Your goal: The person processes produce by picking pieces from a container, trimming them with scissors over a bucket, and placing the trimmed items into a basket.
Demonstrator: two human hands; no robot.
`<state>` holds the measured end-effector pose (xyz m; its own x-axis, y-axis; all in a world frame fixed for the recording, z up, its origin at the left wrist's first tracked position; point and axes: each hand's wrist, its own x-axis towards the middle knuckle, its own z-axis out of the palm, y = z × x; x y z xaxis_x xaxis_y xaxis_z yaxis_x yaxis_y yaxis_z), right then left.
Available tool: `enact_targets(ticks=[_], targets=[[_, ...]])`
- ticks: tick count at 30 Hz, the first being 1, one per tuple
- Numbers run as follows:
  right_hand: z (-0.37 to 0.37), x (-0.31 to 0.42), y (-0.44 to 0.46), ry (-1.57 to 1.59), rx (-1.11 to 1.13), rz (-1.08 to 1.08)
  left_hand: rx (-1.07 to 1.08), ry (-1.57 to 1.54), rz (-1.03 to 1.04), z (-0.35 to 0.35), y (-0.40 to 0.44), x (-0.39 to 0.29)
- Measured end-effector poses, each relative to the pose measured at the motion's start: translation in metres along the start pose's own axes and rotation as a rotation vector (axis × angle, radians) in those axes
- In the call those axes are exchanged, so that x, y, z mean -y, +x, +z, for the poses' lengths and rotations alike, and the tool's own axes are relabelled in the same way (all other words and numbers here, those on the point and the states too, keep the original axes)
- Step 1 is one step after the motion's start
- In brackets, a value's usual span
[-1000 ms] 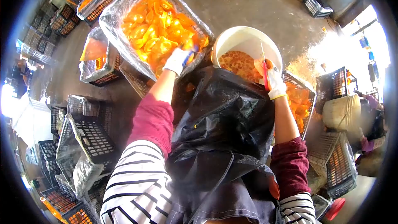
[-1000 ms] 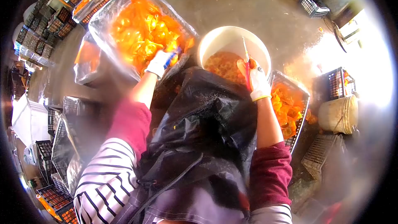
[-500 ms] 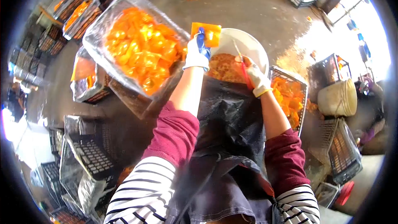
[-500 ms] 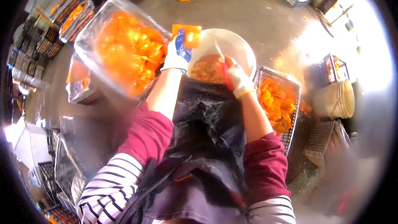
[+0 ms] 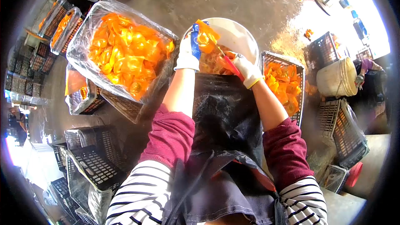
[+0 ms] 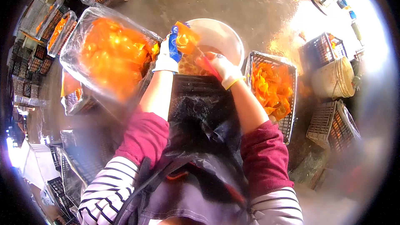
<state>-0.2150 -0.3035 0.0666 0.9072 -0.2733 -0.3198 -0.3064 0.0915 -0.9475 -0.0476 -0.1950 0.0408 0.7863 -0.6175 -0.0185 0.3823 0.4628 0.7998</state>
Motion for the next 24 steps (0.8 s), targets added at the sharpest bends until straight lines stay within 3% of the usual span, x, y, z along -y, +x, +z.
enact_targets(ticks=[1,4,6,7,9,13,16,19,22,24], targets=[[0.003,0.008,-0.004,-0.096,-0.059,0.063,-0.064,-0.007,-0.021,0.002,-0.001,-0.001],[0.003,0.000,-0.001,-0.194,-0.113,-0.100,-0.205,-0.059,-0.096,0.004,-0.001,0.000],[0.001,0.007,-0.005,-0.033,-0.152,0.011,-0.233,-0.133,-0.169,0.003,0.001,0.002],[0.001,0.012,-0.007,0.047,-0.169,0.067,-0.196,-0.011,-0.134,0.003,-0.001,0.003],[0.000,0.003,0.000,-0.025,-0.187,-0.022,-0.122,0.235,-0.061,0.003,-0.006,0.005],[-0.001,-0.011,0.009,-0.140,-0.202,-0.118,-0.082,0.267,0.066,-0.009,-0.001,0.013],[0.002,-0.010,0.009,-0.008,-0.202,-0.089,-0.075,0.417,0.088,-0.014,0.005,0.016],[0.006,0.017,-0.008,-0.360,-0.228,0.048,-0.108,0.556,0.106,-0.003,-0.007,0.000],[0.004,0.002,0.004,-0.177,-0.210,-0.064,-0.091,0.330,0.094,-0.011,-0.001,0.011],[0.001,0.002,0.002,-0.344,-0.242,-0.063,-0.068,0.504,0.118,-0.014,0.005,0.019]])
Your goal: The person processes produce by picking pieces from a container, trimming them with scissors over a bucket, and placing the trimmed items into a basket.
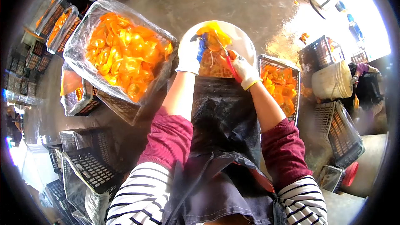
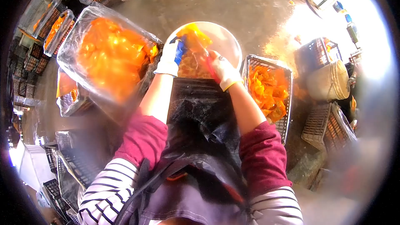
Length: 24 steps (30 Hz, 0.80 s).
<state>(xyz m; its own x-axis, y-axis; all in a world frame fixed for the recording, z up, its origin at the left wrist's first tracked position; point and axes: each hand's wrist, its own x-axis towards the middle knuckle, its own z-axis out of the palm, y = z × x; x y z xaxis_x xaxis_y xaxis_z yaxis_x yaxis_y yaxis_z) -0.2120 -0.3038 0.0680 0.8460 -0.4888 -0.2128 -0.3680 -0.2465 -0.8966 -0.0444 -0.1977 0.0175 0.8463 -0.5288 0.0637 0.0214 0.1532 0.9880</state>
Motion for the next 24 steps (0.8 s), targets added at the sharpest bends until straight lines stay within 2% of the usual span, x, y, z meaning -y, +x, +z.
enact_targets(ticks=[1,2,4,6,8,11,14,15,17,18,19,20,22,24], targets=[[0.000,-0.001,0.000,0.049,0.002,0.016,0.010,0.085,0.020,0.001,0.002,0.001],[-0.001,-0.001,0.001,0.098,0.002,0.032,0.029,0.017,-0.059,0.002,0.000,0.002],[0.002,-0.007,0.002,0.462,0.032,0.115,0.065,-0.122,-0.218,0.014,-0.020,-0.036],[0.000,0.005,-0.005,0.358,0.022,0.123,0.058,0.042,0.025,0.010,-0.005,0.004],[0.001,0.003,-0.003,0.220,0.006,0.064,0.064,0.095,0.105,0.008,-0.001,0.017],[0.003,-0.017,0.010,0.047,-0.026,-0.052,0.104,0.133,0.026,0.007,-0.001,0.016],[0.002,-0.008,0.002,0.010,-0.046,-0.019,0.137,0.313,0.094,0.001,0.007,0.041],[0.001,0.005,-0.006,-0.028,-0.053,-0.006,0.130,0.289,0.158,-0.001,0.008,0.047],[0.001,0.021,-0.012,-0.046,-0.045,0.032,0.111,0.184,0.135,-0.001,0.007,0.044],[0.001,0.026,-0.014,-0.024,-0.030,0.057,0.102,0.103,0.048,0.001,0.003,0.032],[0.001,0.028,-0.015,-0.002,-0.015,0.084,0.109,0.160,-0.025,0.004,-0.005,0.011],[0.000,0.024,-0.014,-0.128,-0.039,-0.008,0.119,0.217,-0.098,0.008,-0.013,-0.010],[-0.002,0.010,-0.009,-0.383,-0.084,-0.198,0.166,0.603,-0.209,0.017,-0.033,-0.062],[0.002,0.003,-0.005,0.085,-0.050,0.009,0.146,0.817,0.002,0.011,-0.033,-0.056]])
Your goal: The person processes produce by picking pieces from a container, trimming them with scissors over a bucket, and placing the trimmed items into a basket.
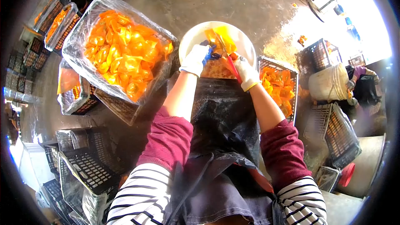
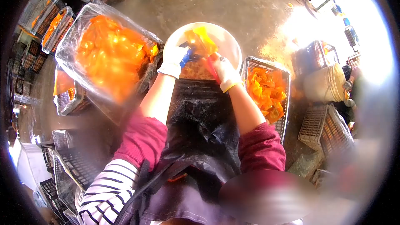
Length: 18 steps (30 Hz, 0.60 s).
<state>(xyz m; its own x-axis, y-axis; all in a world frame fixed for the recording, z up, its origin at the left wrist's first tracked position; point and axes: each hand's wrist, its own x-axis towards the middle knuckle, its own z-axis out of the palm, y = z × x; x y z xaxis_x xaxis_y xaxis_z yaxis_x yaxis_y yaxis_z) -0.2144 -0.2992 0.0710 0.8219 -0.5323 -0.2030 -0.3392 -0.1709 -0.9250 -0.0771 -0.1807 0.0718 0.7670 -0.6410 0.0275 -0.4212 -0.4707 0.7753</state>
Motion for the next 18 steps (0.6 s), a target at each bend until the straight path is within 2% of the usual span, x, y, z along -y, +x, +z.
enact_targets(ticks=[1,4,6,7,8,10,11,14,18], targets=[[0.001,-0.003,0.002,0.230,0.014,0.110,-0.047,0.112,0.076,0.006,0.002,0.010],[0.000,-0.005,0.006,0.289,0.005,0.203,-0.214,0.453,0.274,0.026,0.010,0.035],[0.001,0.009,0.001,0.115,-0.013,0.167,-0.276,-0.215,0.261,0.023,0.012,0.025],[-0.001,0.013,-0.003,0.137,0.017,0.171,-0.296,-0.548,0.243,0.021,0.010,0.021],[-0.002,0.017,-0.006,0.158,0.046,0.175,-0.070,-1.167,-0.214,0.027,0.024,0.031],[-0.008,0.017,-0.008,0.415,0.180,0.212,0.065,-1.417,-0.225,0.023,0.024,0.015],[-0.006,0.015,-0.007,0.391,0.166,0.191,0.062,-1.379,-0.275,0.017,0.017,0.004],[-0.001,0.003,-0.001,0.349,0.158,0.162,-0.018,-0.802,-0.089,0.034,0.032,0.042],[-0.005,-0.006,0.005,0.338,0.216,0.172,-0.121,-0.544,-0.006,0.055,0.046,0.074]])
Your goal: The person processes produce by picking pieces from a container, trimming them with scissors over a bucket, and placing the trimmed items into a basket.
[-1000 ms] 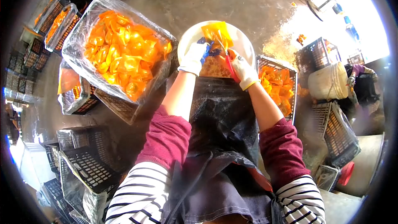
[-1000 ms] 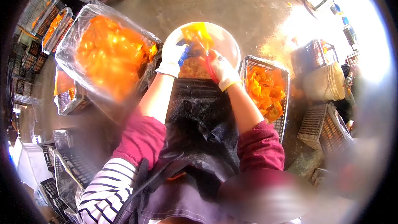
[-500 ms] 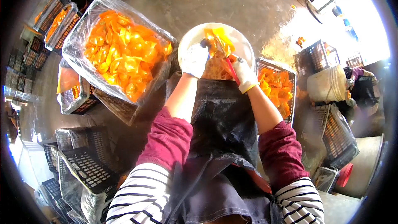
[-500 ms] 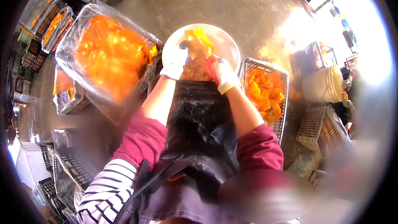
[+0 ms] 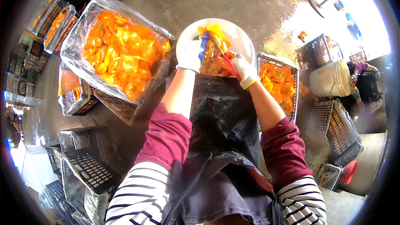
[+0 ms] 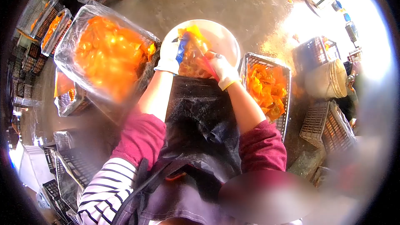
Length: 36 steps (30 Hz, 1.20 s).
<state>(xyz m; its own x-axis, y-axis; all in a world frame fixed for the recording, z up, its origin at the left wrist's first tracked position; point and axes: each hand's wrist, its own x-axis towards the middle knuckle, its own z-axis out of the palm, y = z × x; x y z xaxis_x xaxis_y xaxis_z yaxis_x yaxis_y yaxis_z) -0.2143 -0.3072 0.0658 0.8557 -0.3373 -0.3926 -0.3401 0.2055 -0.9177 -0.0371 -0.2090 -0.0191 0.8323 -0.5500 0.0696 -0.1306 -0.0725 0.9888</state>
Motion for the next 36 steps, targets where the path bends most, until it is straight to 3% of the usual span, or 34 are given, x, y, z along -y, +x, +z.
enact_targets(ticks=[5,8,10,13,14,17,18,19,20,21,23,25,26,29,32,36], targets=[[-0.001,0.001,-0.001,-0.087,-0.020,0.008,-0.114,0.491,0.235,-0.006,-0.025,-0.052],[0.000,-0.005,0.006,-0.245,-0.113,-0.087,-0.043,0.543,0.210,-0.005,-0.030,-0.067],[0.004,-0.005,0.006,-0.390,-0.218,-0.148,-0.107,0.569,0.273,-0.002,-0.028,-0.064],[0.010,0.010,-0.008,-0.752,-0.356,-0.169,-0.169,0.333,0.289,0.003,-0.025,-0.057],[0.000,-0.008,0.009,-0.606,-0.402,-0.251,-0.193,0.219,0.283,-0.001,-0.023,-0.055],[-0.008,-0.010,0.017,-0.095,-0.365,-0.329,-0.150,-0.648,-0.128,-0.012,-0.017,-0.064],[-0.009,-0.008,0.015,0.085,-0.326,-0.323,-0.101,-0.361,-0.075,-0.030,-0.008,-0.058],[-0.006,-0.001,0.006,0.355,-0.307,-0.246,-0.107,-0.552,-0.062,-0.038,-0.014,-0.078],[-0.023,-0.018,0.016,0.526,-0.232,-0.326,-0.139,-0.468,-0.066,-0.046,-0.022,-0.098],[-0.028,-0.016,0.019,0.375,-0.354,-0.346,-0.168,-0.385,-0.067,-0.056,-0.032,-0.121],[-0.041,-0.020,0.008,0.745,-0.325,-0.436,-0.211,-0.096,0.199,-0.084,-0.007,-0.078],[-0.054,-0.035,0.012,1.018,-0.413,-0.358,-0.255,0.128,0.402,-0.112,0.007,-0.044],[-0.056,-0.035,0.006,1.104,-0.389,-0.312,-0.195,0.162,0.338,-0.121,0.004,-0.034],[-0.055,-0.040,0.007,0.992,-0.277,-0.393,-0.035,0.333,-0.156,-0.130,-0.004,-0.025],[-0.041,-0.027,0.007,0.819,-0.250,-0.358,0.000,0.889,-0.131,-0.124,0.012,0.022],[-0.031,-0.021,0.007,0.579,-0.195,-0.340,0.107,0.810,-0.348,-0.128,0.022,0.009]])
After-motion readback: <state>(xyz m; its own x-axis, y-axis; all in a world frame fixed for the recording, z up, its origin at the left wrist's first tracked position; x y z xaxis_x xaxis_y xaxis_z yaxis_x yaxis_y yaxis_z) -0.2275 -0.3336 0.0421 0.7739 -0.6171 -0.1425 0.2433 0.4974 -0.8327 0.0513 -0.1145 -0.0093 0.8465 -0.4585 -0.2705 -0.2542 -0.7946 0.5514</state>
